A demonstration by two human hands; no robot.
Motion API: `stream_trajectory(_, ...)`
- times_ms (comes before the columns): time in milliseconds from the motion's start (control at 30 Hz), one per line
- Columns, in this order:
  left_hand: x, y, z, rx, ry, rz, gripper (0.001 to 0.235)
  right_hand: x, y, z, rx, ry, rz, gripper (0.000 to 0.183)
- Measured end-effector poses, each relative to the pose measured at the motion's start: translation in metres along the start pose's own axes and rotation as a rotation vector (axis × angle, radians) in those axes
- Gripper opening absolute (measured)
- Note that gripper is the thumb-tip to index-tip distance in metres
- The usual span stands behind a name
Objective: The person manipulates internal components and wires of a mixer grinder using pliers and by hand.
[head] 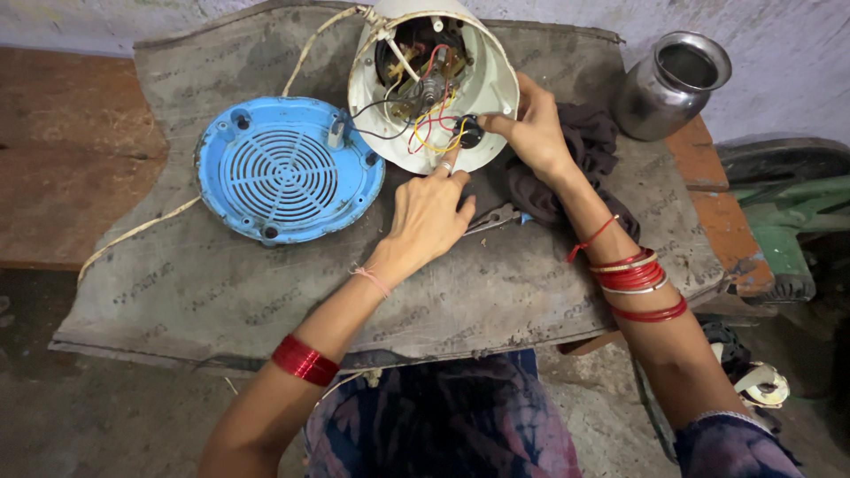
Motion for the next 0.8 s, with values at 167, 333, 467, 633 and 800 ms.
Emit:
stream_trajectory(167,0.0,0.0,0.0,-0.001,0.008,0.007,0.029,-0.001,0.0,0.002,0.018,0.017,-0.007,0.054)
stream_trajectory(333,0.002,0.0,-0.001,0.002,-0.005,0.023,0.033,0.0,0.0,0.003,-0.015,0.032,-0.024,0.054)
stream_trajectory(467,0.004,-0.002,-0.002,-0.009,-0.006,0.019,0.031,0.0,0.002,0.005,-0.053,-0.005,-0.052,0.051)
stream_trajectory(633,0.003,-0.005,-0.004,-0.055,0.025,0.023,0.035,0.002,0.002,0.006,-0.243,-0.001,-0.13,0.043)
stream_trajectory(800,0.003,-0.003,-0.003,-0.038,-0.032,0.037,0.037,0.0,0.004,0.011,-0.138,-0.043,-0.077,0.05)
Point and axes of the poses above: each hand's wrist, its own x-axis towards the middle knuckle, its own y-axis out of the palm, z = x × y, the point moved 2 cm from there along x, towards the middle knuckle, and after that the axes turned 12 degrees about -z, right-handed, at the moved point
